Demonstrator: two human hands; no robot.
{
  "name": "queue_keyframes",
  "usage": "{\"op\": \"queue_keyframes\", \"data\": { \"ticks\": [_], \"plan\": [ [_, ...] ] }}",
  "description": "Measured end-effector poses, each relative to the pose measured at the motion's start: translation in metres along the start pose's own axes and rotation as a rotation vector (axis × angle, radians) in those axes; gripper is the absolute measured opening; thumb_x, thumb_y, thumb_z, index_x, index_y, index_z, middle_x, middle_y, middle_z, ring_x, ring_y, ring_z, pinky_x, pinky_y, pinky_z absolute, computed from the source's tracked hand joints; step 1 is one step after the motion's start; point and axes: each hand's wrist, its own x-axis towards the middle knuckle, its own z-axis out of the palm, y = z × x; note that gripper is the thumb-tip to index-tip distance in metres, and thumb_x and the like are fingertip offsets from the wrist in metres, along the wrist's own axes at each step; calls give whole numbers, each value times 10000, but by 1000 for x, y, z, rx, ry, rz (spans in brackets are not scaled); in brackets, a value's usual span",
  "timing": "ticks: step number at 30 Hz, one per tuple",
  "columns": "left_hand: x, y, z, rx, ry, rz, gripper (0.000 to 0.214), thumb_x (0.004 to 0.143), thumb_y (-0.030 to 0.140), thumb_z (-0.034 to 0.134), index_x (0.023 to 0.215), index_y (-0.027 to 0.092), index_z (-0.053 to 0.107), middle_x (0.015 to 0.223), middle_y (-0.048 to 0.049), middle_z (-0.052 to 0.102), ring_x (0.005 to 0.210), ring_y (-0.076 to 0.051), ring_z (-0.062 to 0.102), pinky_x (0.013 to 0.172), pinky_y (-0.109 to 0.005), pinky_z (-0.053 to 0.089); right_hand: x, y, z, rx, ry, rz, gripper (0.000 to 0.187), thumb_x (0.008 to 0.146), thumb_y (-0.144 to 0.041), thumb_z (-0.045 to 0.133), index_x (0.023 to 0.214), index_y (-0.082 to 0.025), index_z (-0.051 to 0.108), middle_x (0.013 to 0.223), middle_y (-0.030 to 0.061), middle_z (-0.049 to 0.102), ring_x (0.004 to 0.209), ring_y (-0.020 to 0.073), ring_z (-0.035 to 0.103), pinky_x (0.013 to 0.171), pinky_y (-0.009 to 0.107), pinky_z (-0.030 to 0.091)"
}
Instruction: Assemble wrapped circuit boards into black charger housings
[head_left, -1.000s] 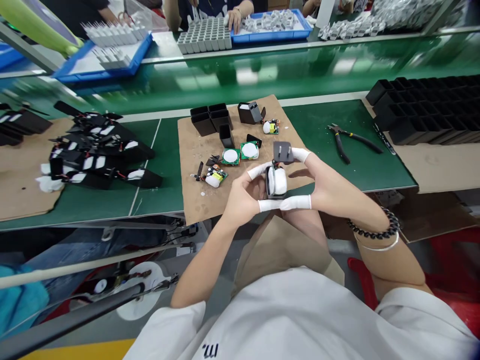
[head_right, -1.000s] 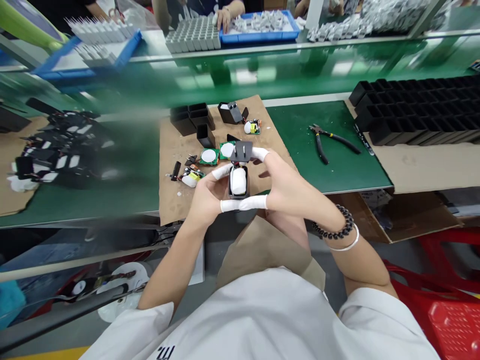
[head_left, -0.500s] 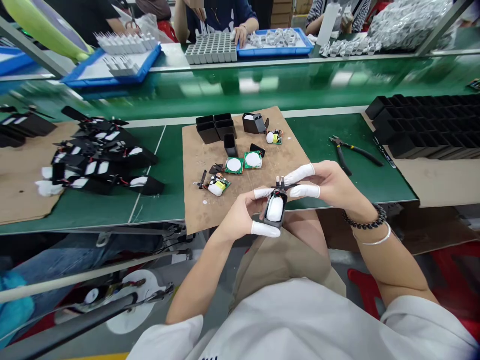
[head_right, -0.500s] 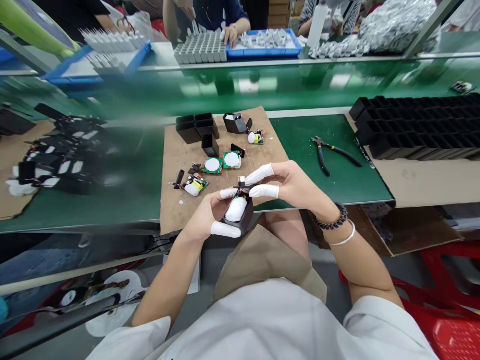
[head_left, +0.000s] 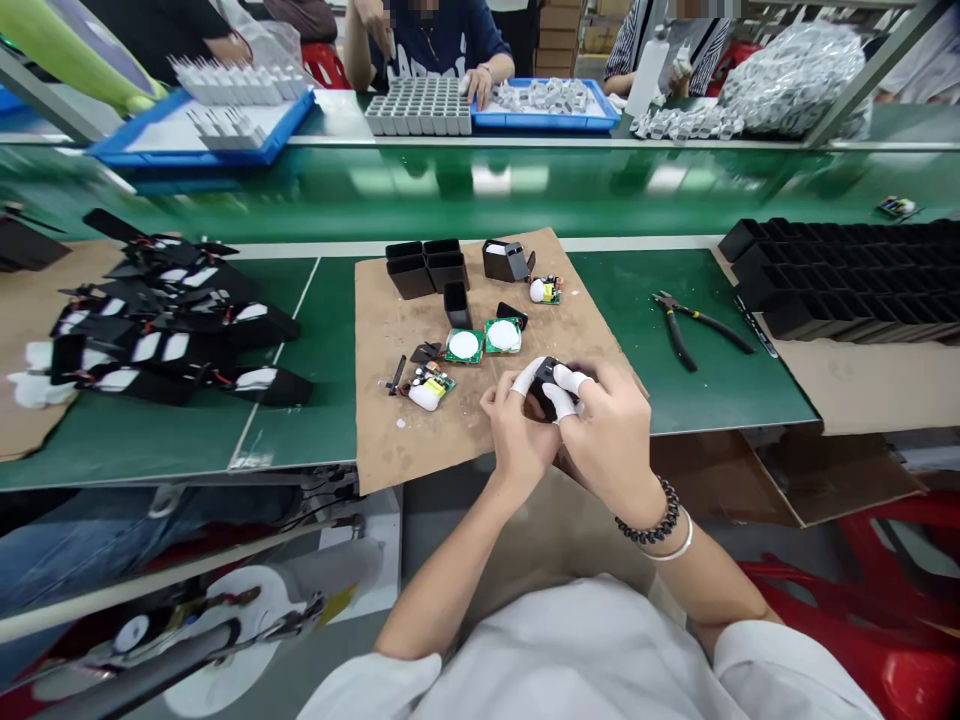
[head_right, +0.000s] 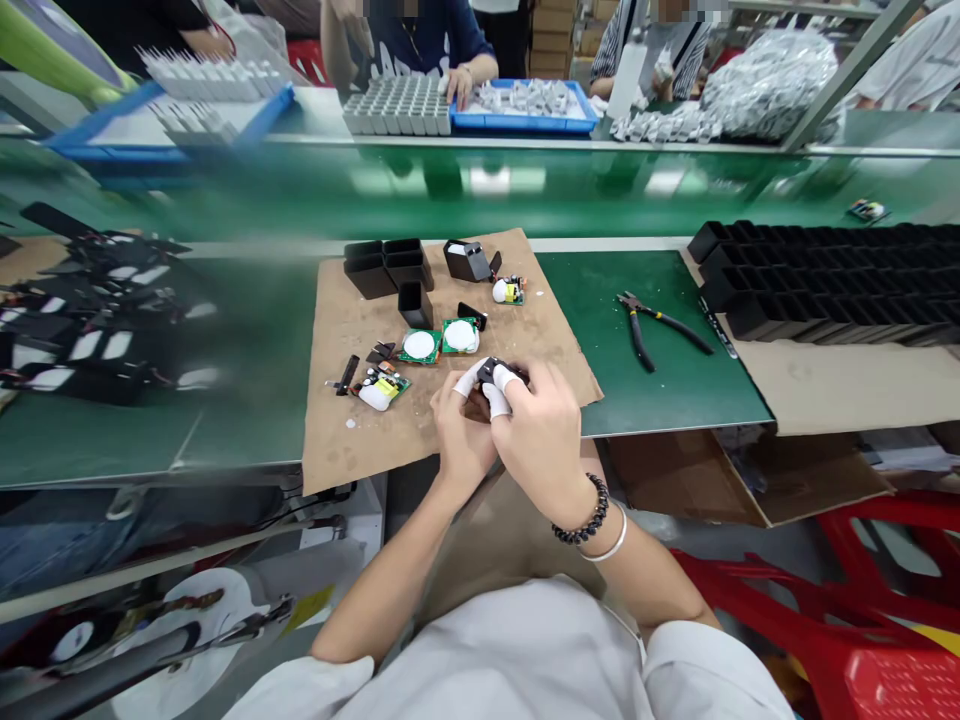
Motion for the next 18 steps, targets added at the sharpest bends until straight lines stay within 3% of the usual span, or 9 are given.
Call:
{"op": "queue_keyframes", "data": {
  "ticks": [5,8,13,15,18],
  "plan": [
    [-6,-4,0,20,42,81,482,776,142,716,1254,200,699,836,13,631,714,-157,594,879,-369,377,0,5,-7,172,22,25,157,899,-152,670,859,-256,781,947,72,773,843,244,692,728,392,571],
    [-7,-6,-1,13,23,81,564,708,178,815,1258,224,698,825,44,602,665,-127,573,893,-359,378,13,19,-17,437,-112,175,68,864,-254,759,813,-248,803,906,51,793,833,221,720,750,364,580],
    [-4,-10,-4,-32,-45,77,632,642,201,906,1238,222,696,801,63,578,674,-122,574,897,-344,406,41,47,-12,921,-395,552,313,637,-460,947,619,-212,757,710,22,765,726,204,728,716,339,589],
    [-3,-10,-5,-40,-64,72,634,633,197,919,1229,224,702,801,61,580,682,-126,577,894,-342,413,47,54,-8,1022,-466,627,340,575,-454,979,585,-208,745,684,17,762,693,191,722,699,327,590],
    [0,-7,-7,-25,-97,36,623,648,200,921,1233,253,713,801,61,578,681,-126,579,899,-342,420,48,57,-8,1066,-448,634,321,558,-424,995,595,-213,755,692,14,771,670,177,719,681,311,597]
  ]
}}
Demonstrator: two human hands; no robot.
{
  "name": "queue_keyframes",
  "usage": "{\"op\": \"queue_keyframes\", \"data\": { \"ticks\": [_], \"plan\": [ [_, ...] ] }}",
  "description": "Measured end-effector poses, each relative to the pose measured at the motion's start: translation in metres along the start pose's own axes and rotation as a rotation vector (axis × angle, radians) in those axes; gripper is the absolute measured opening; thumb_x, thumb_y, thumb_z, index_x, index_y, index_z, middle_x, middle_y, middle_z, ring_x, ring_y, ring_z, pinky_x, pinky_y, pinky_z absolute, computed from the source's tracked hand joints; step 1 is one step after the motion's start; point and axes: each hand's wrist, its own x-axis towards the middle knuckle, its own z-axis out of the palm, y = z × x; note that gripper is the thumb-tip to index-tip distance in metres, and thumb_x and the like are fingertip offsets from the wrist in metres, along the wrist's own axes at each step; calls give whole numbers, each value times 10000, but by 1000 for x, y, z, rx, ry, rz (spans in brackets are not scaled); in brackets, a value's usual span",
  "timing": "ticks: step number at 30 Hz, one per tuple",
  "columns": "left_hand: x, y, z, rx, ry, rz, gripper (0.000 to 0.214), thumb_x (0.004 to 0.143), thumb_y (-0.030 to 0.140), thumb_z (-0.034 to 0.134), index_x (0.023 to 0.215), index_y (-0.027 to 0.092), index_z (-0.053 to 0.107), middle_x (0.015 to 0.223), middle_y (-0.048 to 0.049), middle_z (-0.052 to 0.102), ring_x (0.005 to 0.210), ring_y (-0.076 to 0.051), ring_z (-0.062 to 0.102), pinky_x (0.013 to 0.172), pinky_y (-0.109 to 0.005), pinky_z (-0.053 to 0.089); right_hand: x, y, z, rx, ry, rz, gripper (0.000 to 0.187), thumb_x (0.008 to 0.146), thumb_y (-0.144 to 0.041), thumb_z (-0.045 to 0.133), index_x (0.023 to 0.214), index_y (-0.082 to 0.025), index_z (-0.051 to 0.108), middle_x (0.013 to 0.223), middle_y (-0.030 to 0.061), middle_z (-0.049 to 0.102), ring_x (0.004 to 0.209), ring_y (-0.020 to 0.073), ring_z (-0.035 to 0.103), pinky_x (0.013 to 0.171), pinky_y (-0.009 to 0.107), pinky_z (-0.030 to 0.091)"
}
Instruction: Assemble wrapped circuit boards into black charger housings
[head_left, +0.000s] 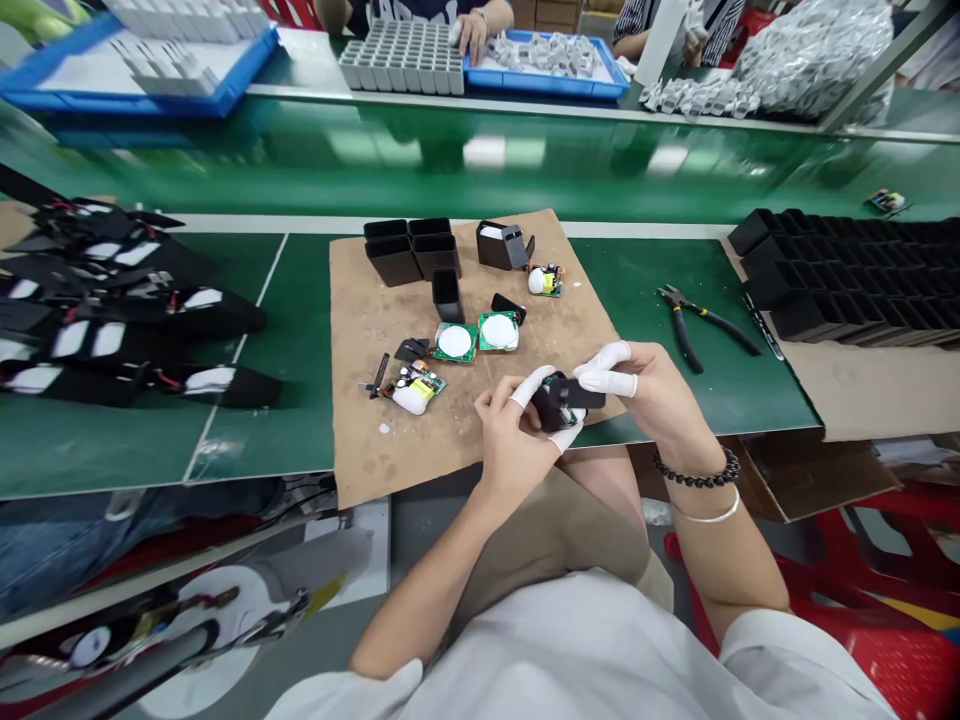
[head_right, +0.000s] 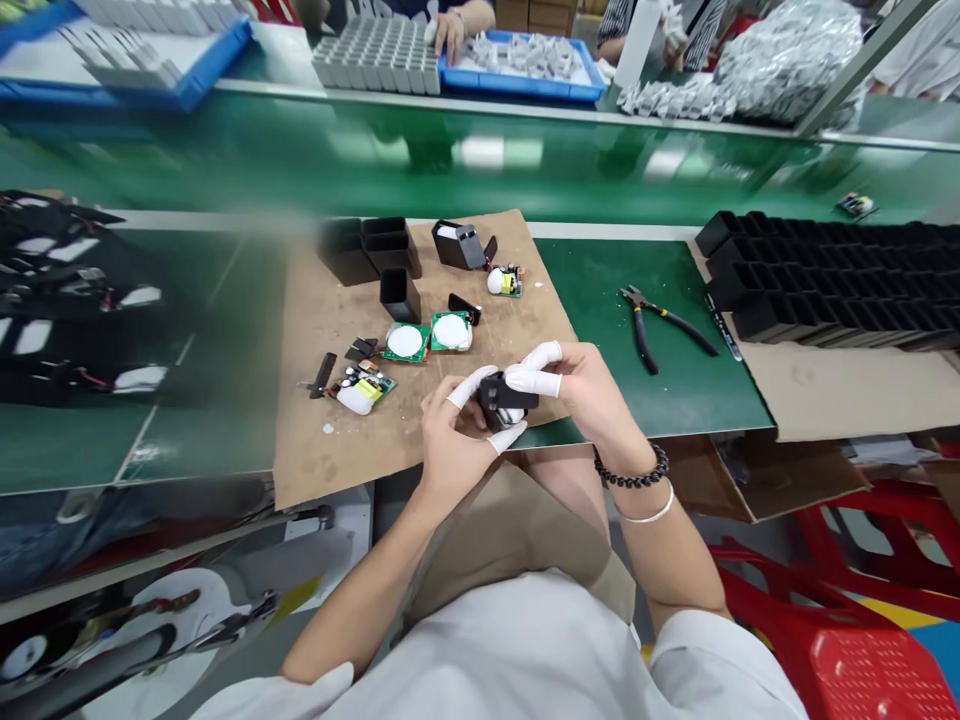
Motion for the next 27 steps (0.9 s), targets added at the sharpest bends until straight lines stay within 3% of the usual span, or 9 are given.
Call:
{"op": "queue_keyframes", "data": {
  "ticks": [3,6,8,11,16,23,27],
  "plan": [
    [1,3,-1,3,-21,-32,627,655,204,920,1245,265,715,778,68,556,680,-129,581,902,-342,425,-10,-4,0,-106,83,-113,257,647,-403,962,672,-219,784,740,22,789,705,191,737,710,329,621],
    [1,3,-1,4,-23,-34,631,653,209,921,1246,255,712,774,68,549,690,-134,581,896,-339,423,-22,-8,1,-359,108,-253,197,761,-338,893,906,-221,830,940,51,829,875,227,768,838,368,635],
    [1,2,-1,1,-20,-26,637,648,220,927,1246,247,710,769,69,545,687,-133,574,892,-339,420,-26,-10,0,-571,49,-334,236,841,-272,822,1074,-231,817,1050,56,827,931,231,767,877,372,629],
    [1,0,-1,-5,-16,-28,641,641,231,936,1240,238,709,762,73,545,679,-127,568,906,-349,419,-25,-12,-6,-855,-93,-479,237,947,-212,698,1165,-235,788,1074,68,817,963,242,760,873,377,626],
    [4,-1,-2,-12,-66,-53,625,614,264,956,1195,235,725,756,71,549,690,-136,566,920,-370,428,-20,-19,-16,-1108,-283,-673,359,974,-165,643,1322,-237,695,1155,98,782,1063,268,728,921,407,615],
    [6,0,-5,-63,-107,-92,646,607,204,949,1211,241,724,773,74,540,656,-125,567,907,-371,452,-11,-22,-21,-1261,-344,-687,256,1038,-229,562,1235,-184,720,989,106,785,876,231,724,772,325,564],
    [4,1,-5,-32,-75,-85,671,582,180,947,1214,260,737,770,73,556,675,-133,578,933,-380,445,-6,-20,-31,-1233,-322,-627,289,1065,-318,539,1032,-180,791,814,72,768,703,183,680,639,273,486]
  ]
}}
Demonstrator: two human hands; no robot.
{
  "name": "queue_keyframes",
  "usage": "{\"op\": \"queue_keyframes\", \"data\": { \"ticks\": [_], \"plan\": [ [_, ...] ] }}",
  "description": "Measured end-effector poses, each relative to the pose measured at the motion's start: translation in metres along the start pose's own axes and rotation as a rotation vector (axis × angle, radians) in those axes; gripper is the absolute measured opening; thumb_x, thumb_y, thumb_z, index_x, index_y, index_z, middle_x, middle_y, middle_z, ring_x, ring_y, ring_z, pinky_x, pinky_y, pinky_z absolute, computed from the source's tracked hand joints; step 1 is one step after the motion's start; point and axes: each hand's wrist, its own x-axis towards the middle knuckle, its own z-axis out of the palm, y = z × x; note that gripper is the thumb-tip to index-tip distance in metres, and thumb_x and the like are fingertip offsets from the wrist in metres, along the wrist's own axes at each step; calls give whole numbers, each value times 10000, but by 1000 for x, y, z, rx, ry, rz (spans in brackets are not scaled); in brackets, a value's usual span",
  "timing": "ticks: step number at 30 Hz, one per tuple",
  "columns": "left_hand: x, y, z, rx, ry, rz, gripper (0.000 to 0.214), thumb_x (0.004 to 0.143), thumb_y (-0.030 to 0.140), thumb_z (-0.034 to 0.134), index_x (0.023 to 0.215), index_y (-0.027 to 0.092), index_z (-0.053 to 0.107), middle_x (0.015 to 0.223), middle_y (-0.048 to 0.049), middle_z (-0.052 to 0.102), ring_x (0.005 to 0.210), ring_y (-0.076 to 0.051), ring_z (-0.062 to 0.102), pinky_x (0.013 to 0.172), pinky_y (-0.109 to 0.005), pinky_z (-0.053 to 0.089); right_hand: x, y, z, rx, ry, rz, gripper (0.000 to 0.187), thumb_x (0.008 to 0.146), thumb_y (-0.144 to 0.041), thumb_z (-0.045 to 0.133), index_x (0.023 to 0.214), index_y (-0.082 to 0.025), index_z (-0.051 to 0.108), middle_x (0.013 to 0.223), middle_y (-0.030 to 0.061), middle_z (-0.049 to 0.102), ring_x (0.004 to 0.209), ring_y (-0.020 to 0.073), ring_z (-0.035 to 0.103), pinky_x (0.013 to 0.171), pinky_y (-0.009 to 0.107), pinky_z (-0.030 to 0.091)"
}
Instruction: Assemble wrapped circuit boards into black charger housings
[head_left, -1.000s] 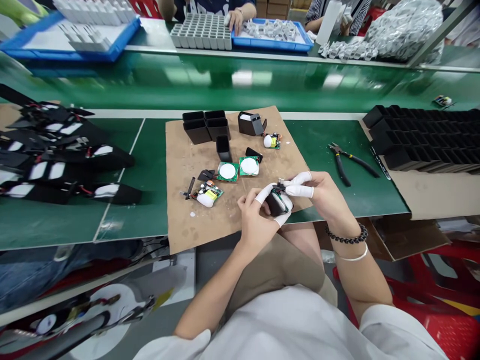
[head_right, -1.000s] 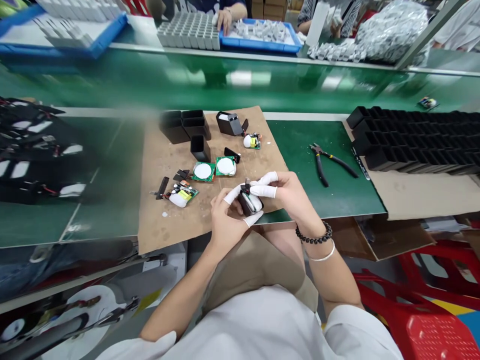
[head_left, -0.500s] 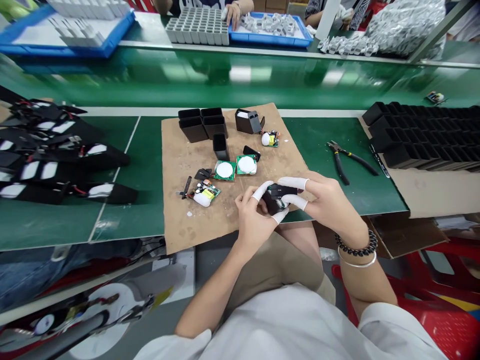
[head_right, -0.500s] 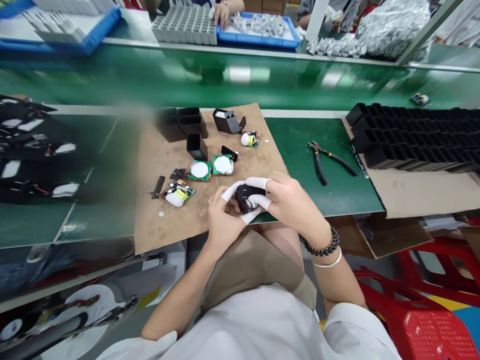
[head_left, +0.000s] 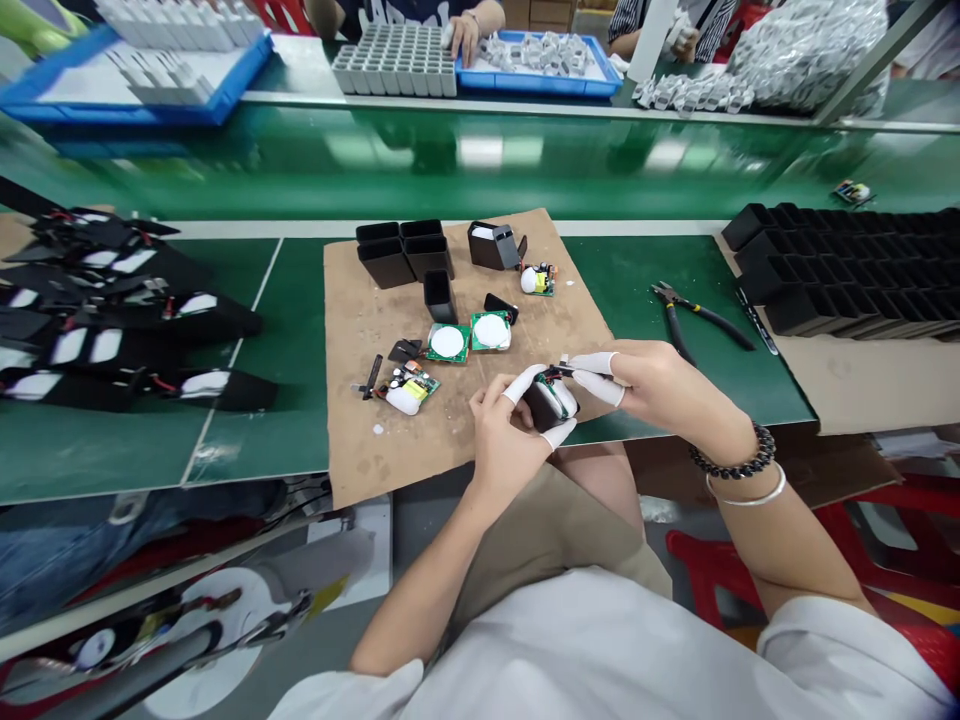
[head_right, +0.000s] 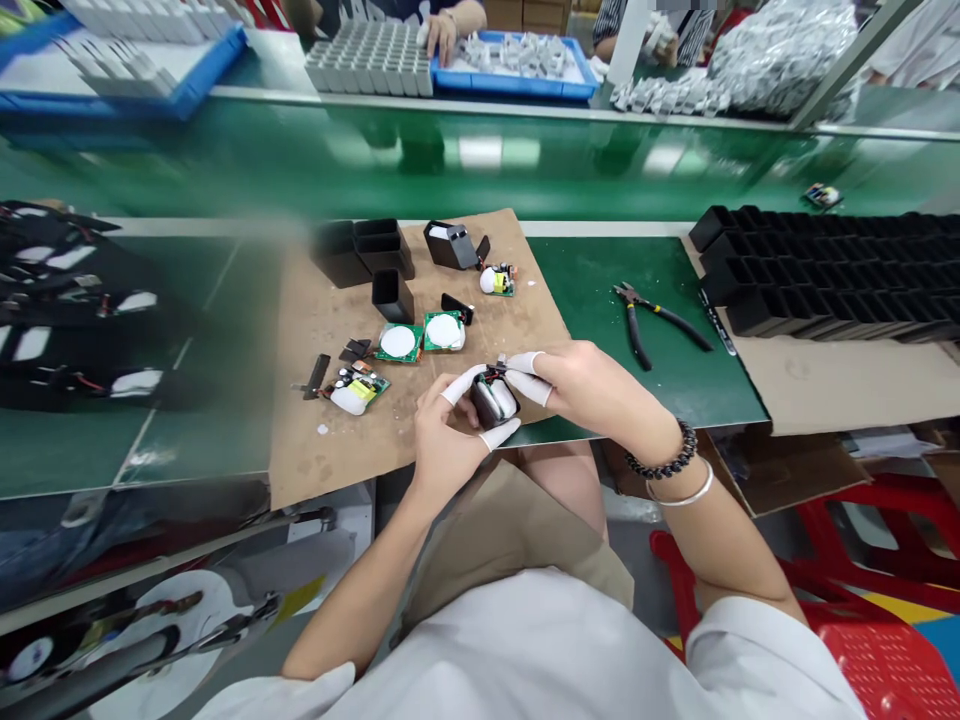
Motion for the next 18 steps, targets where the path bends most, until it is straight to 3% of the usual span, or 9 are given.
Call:
{"op": "queue_keyframes", "data": {
  "ticks": [4,9,13,18],
  "plan": [
    [-1,1,1,15,7,-8,650,599,184,932,1215,265,741,769,72,557,676,-132,578,911,-366,442,-6,-8,3,107,74,145,275,1042,-301,574,997,-199,825,862,81,803,747,194,719,666,285,529],
    [-3,0,6,58,60,32,646,628,224,906,1245,245,716,768,70,559,671,-132,576,896,-357,435,-8,-45,24,96,278,361,270,998,-187,580,1117,-195,822,1073,107,829,975,265,763,836,374,617],
    [-7,-3,7,112,97,89,503,700,163,730,1200,205,710,758,43,584,683,-155,579,836,-348,431,-5,-70,45,-14,351,390,300,988,-146,543,1122,-147,811,1097,151,811,961,296,727,856,447,621],
    [-12,-11,3,123,89,190,386,771,195,638,1151,206,703,786,11,610,693,-189,597,801,-368,438,-6,-85,57,-14,403,424,251,990,-161,578,1117,-163,795,1160,130,793,1015,272,689,923,430,621]
  ]
}}
